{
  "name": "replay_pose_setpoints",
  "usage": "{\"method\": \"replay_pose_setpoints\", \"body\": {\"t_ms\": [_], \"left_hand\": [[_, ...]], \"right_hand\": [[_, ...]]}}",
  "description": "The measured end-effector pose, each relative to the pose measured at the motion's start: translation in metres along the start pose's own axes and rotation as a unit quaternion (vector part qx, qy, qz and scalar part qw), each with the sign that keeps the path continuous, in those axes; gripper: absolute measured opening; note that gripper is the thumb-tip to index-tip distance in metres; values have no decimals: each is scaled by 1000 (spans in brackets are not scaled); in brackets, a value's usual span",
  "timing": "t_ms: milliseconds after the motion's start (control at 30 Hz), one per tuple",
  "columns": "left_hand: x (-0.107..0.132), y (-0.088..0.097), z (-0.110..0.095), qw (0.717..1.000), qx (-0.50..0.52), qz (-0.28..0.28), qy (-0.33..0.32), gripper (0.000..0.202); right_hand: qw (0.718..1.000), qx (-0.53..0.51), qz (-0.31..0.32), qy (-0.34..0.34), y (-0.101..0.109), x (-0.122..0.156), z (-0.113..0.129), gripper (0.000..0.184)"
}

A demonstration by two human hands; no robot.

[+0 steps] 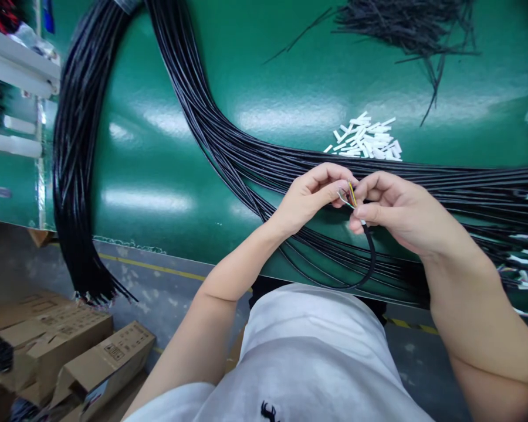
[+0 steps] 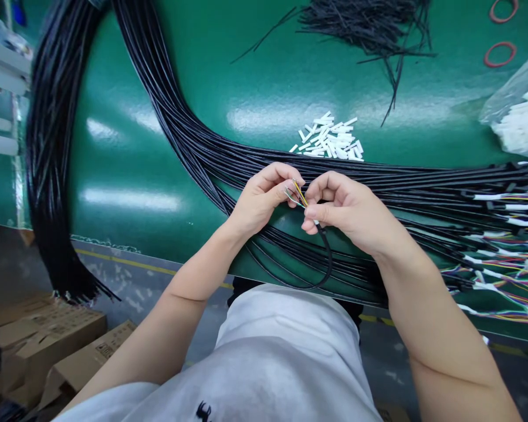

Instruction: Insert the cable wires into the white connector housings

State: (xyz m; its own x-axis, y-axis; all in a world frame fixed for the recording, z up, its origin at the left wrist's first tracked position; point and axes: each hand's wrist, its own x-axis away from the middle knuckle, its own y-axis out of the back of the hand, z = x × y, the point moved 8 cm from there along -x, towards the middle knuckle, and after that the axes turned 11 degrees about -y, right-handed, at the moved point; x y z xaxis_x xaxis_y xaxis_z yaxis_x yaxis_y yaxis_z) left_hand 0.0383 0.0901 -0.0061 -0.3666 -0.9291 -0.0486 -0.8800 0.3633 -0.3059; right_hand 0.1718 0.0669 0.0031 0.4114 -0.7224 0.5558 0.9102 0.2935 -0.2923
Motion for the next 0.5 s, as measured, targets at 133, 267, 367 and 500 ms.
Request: {"method": "replay_pose_setpoints", "body": {"t_ms": [133, 267, 367, 500], "left_hand": [[0, 0, 3, 1000, 6, -7, 28, 51], [2, -6, 7, 998, 23, -3, 52, 57], [4, -9, 10, 998, 33, -3, 58, 58], [6, -9, 7, 999, 32, -16, 36, 55]], "right_hand": [[1000, -2, 15, 1, -1, 2, 3, 40], [999, -28, 21, 7, 0, 3, 5, 39], [998, -54, 38, 1, -1, 3, 5, 36], [997, -74, 18, 26, 3, 3, 11, 32]]}}
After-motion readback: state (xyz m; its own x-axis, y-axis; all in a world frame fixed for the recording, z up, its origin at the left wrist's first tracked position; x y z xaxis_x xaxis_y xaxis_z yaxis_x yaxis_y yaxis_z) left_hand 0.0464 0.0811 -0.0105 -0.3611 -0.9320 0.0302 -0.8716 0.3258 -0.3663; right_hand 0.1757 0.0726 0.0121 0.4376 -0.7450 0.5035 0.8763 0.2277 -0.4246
